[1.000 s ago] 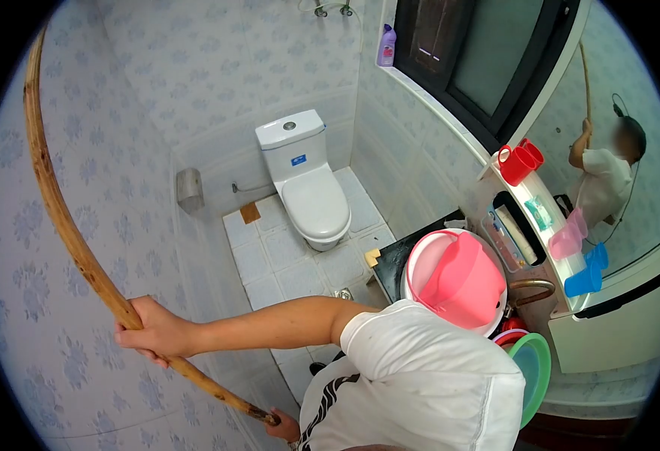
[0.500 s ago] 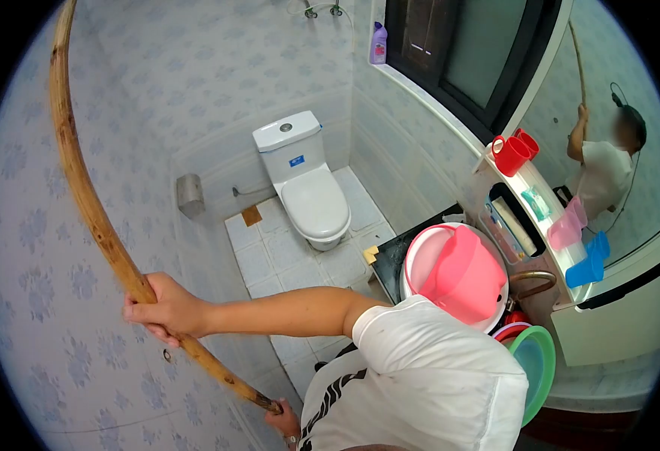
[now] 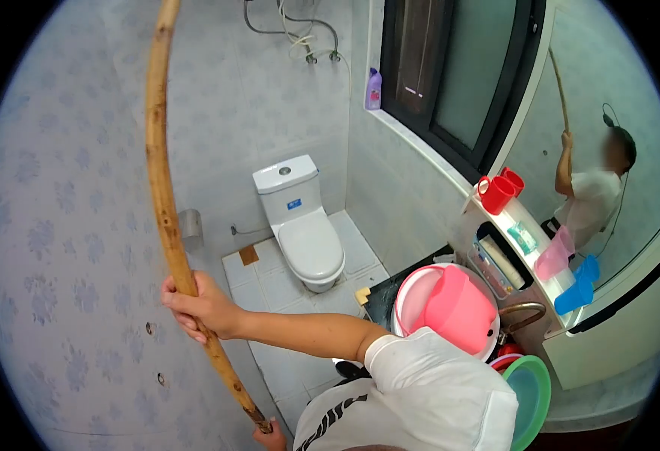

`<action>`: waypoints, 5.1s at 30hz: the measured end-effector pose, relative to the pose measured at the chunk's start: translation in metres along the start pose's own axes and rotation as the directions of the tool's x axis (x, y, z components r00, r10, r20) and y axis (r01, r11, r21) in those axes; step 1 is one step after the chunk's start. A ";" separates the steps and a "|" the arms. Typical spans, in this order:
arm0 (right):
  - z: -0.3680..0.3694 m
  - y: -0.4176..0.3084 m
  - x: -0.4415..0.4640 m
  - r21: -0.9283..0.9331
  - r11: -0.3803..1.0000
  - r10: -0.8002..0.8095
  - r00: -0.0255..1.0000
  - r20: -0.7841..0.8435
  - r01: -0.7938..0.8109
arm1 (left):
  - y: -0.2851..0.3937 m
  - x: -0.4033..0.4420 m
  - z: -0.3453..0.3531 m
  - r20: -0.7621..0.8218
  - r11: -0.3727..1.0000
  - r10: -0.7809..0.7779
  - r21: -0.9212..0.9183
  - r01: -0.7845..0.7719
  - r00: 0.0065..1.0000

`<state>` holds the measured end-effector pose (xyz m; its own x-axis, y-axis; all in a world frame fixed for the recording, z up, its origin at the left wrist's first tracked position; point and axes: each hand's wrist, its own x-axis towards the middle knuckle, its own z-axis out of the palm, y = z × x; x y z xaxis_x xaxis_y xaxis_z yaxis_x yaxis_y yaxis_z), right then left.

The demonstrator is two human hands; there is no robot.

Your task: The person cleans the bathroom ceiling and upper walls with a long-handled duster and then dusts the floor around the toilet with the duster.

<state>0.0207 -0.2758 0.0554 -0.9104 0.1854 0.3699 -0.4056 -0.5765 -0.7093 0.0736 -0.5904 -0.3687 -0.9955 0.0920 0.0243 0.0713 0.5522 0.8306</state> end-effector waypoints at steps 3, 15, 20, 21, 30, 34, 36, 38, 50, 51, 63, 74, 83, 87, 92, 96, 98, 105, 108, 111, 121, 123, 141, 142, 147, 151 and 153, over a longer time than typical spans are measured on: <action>-0.007 -0.010 -0.003 -0.023 1.000 -0.022 0.999 -0.031 0.021 | 0.007 0.002 0.011 0.037 0.991 -0.064 0.119 0.059 0.997; -0.031 -0.069 0.005 -0.128 0.982 -0.159 0.974 -0.162 0.139 | 0.098 0.017 0.032 0.418 0.931 0.239 -0.354 -0.085 0.877; -0.036 -0.063 -0.002 -0.297 0.931 -0.290 0.924 -0.250 0.212 | 0.126 0.015 0.015 0.597 0.971 0.190 -0.230 -0.060 0.780; -0.034 -0.060 -0.005 -0.300 0.930 -0.291 0.924 -0.247 0.212 | 0.129 0.015 0.010 0.628 0.979 0.185 -0.181 -0.090 0.756; -0.030 -0.041 -0.018 -0.363 0.919 -0.266 0.920 -0.287 0.153 | 0.097 0.023 0.016 0.584 0.954 0.273 -0.268 -0.137 0.764; -0.040 -0.058 -0.008 -0.379 0.908 -0.310 0.894 -0.324 0.177 | 0.126 0.028 0.020 0.568 0.939 0.326 -0.286 -0.191 0.756; -0.041 -0.071 -0.005 -0.390 0.900 -0.335 0.881 -0.333 0.194 | 0.146 0.030 0.024 0.572 0.933 0.339 -0.309 -0.186 0.747; -0.040 -0.084 -0.005 -0.411 0.897 -0.325 0.871 -0.368 0.161 | 0.148 0.032 0.030 0.609 0.930 0.314 -0.353 -0.105 0.728; -0.053 -0.049 -0.026 -0.314 0.939 -0.253 0.900 -0.354 0.140 | 0.072 0.043 0.039 0.466 0.895 0.445 -0.193 -0.402 0.765; -0.054 -0.050 -0.026 -0.301 0.943 -0.250 0.898 -0.362 0.142 | 0.074 0.041 0.037 0.466 0.897 0.440 -0.191 -0.399 0.768; -0.063 -0.077 -0.027 -0.222 0.956 -0.268 0.884 -0.383 0.194 | 0.121 0.034 0.042 0.560 0.975 0.209 -0.179 -0.130 0.802; -0.064 -0.062 -0.024 -0.398 0.903 -0.318 0.870 -0.377 0.158 | 0.108 0.046 0.037 0.471 0.972 0.228 -0.157 -0.173 0.852; -0.063 -0.083 0.011 -0.446 0.871 -0.379 0.857 -0.348 0.204 | 0.155 0.042 0.038 0.492 0.973 0.193 -0.206 -0.101 0.849; -0.056 -0.069 0.014 -0.431 0.889 -0.324 0.878 -0.351 0.156 | 0.073 0.041 0.079 0.093 0.961 0.257 -0.133 -0.244 0.962; -0.048 -0.044 0.020 -0.436 0.894 -0.236 0.937 -0.258 0.105 | 0.076 0.027 0.070 0.404 0.951 0.112 -0.309 0.020 0.908; -0.040 -0.027 0.023 -0.457 0.888 -0.169 0.961 -0.219 0.052 | 0.046 0.016 0.077 0.469 0.940 0.184 -0.340 -0.016 0.864; -0.036 -0.018 0.024 -0.450 0.891 -0.157 0.967 -0.200 0.052 | 0.031 0.012 0.081 0.494 0.934 0.202 -0.356 -0.015 0.845; -0.029 -0.018 0.017 -0.451 0.892 -0.121 0.974 -0.190 0.023 | -0.009 0.002 0.095 0.522 0.875 0.238 -0.481 0.052 0.819; -0.032 -0.028 0.016 -0.471 0.882 -0.151 0.961 -0.232 0.025 | 0.002 0.009 0.099 0.512 0.831 0.260 -0.550 0.081 0.819; -0.032 -0.047 0.016 -0.479 0.877 -0.180 0.945 -0.274 0.028 | 0.035 0.023 0.091 0.491 0.786 0.273 -0.609 0.102 0.828; -0.049 -0.069 -0.010 -0.432 0.900 -0.226 0.911 -0.346 0.059 | 0.085 0.013 0.078 0.342 0.848 0.231 -0.531 -0.015 0.911; -0.050 -0.072 -0.016 -0.432 0.900 -0.234 0.902 -0.362 0.061 | 0.077 0.023 0.076 0.506 0.845 0.383 -0.530 -0.071 0.773; -0.072 -0.108 0.001 -0.487 0.865 -0.362 0.821 -0.442 0.119 | 0.179 0.029 0.072 0.544 0.908 0.259 -0.418 -0.010 0.798; -0.073 -0.115 0.004 -0.498 0.860 -0.347 0.844 -0.409 0.112 | 0.191 0.028 0.075 0.515 0.895 0.259 -0.446 -0.002 0.817; -0.069 -0.143 0.018 -0.552 0.821 -0.443 0.771 -0.457 0.145 | 0.241 0.028 0.067 0.630 0.871 0.240 -0.475 0.123 0.739; -0.055 -0.149 0.026 -0.564 0.805 -0.463 0.791 -0.400 0.186 | 0.255 0.026 0.057 0.567 0.887 0.252 -0.460 0.048 0.784; -0.048 -0.142 0.032 -0.546 0.818 -0.445 0.801 -0.400 0.181 | 0.260 0.025 0.041 0.533 0.892 0.234 -0.450 0.038 0.813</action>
<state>0.0457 -0.1497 0.1394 -0.5818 0.7235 0.3715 -0.5410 -0.0032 -0.8410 0.0700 -0.4104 -0.1756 -0.7587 0.6462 -0.0824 -0.0025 0.1235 0.9923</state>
